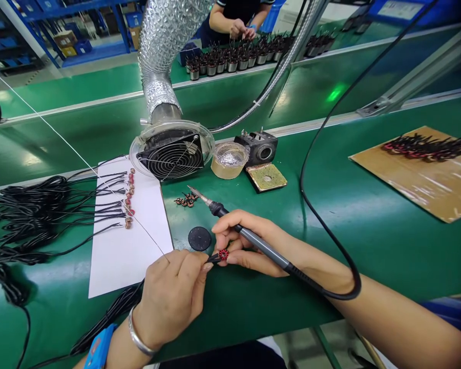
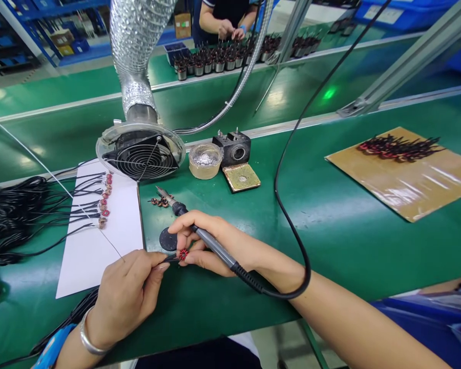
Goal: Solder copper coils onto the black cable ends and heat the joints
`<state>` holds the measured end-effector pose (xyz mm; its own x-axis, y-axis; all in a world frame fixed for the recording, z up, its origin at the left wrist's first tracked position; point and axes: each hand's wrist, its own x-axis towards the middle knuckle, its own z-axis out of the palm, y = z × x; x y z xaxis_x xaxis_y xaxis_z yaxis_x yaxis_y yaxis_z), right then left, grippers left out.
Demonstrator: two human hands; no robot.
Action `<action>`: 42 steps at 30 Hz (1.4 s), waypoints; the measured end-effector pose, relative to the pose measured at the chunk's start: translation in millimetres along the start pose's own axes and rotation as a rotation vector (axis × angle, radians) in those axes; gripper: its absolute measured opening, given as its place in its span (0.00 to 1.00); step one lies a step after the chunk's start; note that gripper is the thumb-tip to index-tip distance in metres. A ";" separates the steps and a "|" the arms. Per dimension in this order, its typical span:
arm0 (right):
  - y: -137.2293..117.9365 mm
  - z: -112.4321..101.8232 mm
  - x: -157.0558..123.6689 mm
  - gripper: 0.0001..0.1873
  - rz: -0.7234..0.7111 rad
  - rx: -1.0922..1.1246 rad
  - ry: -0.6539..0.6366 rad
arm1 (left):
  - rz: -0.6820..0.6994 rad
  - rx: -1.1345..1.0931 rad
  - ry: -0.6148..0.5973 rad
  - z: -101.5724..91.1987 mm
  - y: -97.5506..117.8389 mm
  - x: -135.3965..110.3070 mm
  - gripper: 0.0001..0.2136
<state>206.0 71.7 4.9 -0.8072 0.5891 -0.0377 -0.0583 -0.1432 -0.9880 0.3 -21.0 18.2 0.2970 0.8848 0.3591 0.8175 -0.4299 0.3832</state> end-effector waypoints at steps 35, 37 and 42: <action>-0.6 5.5 -0.9 0.22 -0.070 -0.045 0.031 | -0.171 -0.171 -0.050 1.9 5.2 0.3 0.04; -1.5 9.3 -1.0 0.25 -0.104 -0.076 0.044 | -0.189 -0.182 -0.056 1.8 5.5 0.8 0.04; 1.1 18.4 -0.4 0.23 -0.275 -0.388 0.151 | -0.237 -0.256 -0.089 3.8 5.3 -0.8 0.05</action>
<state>195.5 56.6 6.6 -0.6971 0.6759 0.2391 -0.0112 0.3231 -0.9463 6.3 -23.3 16.7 0.1649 0.9727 0.1631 0.7223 -0.2317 0.6517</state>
